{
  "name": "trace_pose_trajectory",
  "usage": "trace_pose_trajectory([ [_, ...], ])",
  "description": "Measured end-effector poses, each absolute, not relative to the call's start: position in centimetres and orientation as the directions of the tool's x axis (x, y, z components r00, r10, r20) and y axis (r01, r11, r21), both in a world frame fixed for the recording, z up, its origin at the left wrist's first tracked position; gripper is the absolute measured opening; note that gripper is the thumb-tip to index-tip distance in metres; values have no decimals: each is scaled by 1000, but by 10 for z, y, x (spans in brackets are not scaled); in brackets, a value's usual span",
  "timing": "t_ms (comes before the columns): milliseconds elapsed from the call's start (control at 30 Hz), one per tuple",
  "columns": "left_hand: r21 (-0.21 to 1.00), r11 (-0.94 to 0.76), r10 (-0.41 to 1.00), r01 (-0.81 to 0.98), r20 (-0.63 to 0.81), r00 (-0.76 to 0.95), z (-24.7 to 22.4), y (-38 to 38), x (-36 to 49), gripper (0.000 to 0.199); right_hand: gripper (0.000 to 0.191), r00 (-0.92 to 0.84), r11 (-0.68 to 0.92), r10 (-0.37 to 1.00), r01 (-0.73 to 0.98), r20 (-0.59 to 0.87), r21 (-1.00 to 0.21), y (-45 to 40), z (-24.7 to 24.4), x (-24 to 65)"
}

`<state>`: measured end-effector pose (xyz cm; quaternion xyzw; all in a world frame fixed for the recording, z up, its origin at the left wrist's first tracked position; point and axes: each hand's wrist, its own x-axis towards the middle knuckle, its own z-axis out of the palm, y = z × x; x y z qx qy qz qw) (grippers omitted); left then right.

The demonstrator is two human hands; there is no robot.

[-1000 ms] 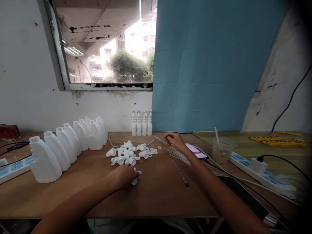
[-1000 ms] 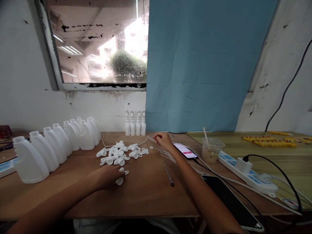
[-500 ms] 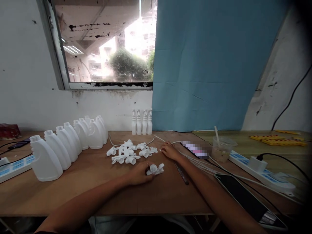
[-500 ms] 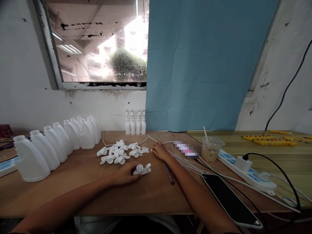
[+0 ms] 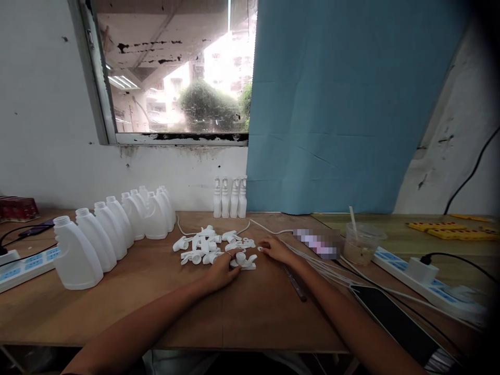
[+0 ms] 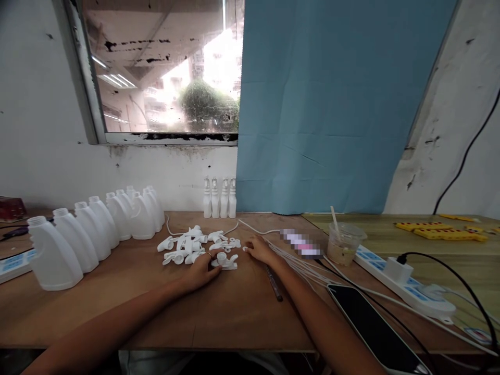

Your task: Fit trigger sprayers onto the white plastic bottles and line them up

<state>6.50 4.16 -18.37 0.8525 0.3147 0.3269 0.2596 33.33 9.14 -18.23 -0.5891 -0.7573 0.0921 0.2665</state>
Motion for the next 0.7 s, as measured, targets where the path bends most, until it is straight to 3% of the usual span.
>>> trace_pose_trajectory([
  [200, 706, -609, 753, 361, 372, 543, -187, 43, 67, 49, 2, -169, 320, 932, 798, 320, -510, 87, -174, 332],
  [467, 733, -597, 753, 326, 372, 542, -194, 50, 69, 54, 7, -276, 515, 848, 629, 452, -582, 49, -148, 287],
  [600, 740, -601, 745, 303, 382, 546, -197, 53, 69, 53, 10, -434, 709, 703, 483, 563, -514, 26, -146, 264],
  [700, 738, -608, 736, 293, 386, 556, -197, 53, 70, 52, 17, -492, 762, 645, 470, 584, -446, 21, -146, 261],
])
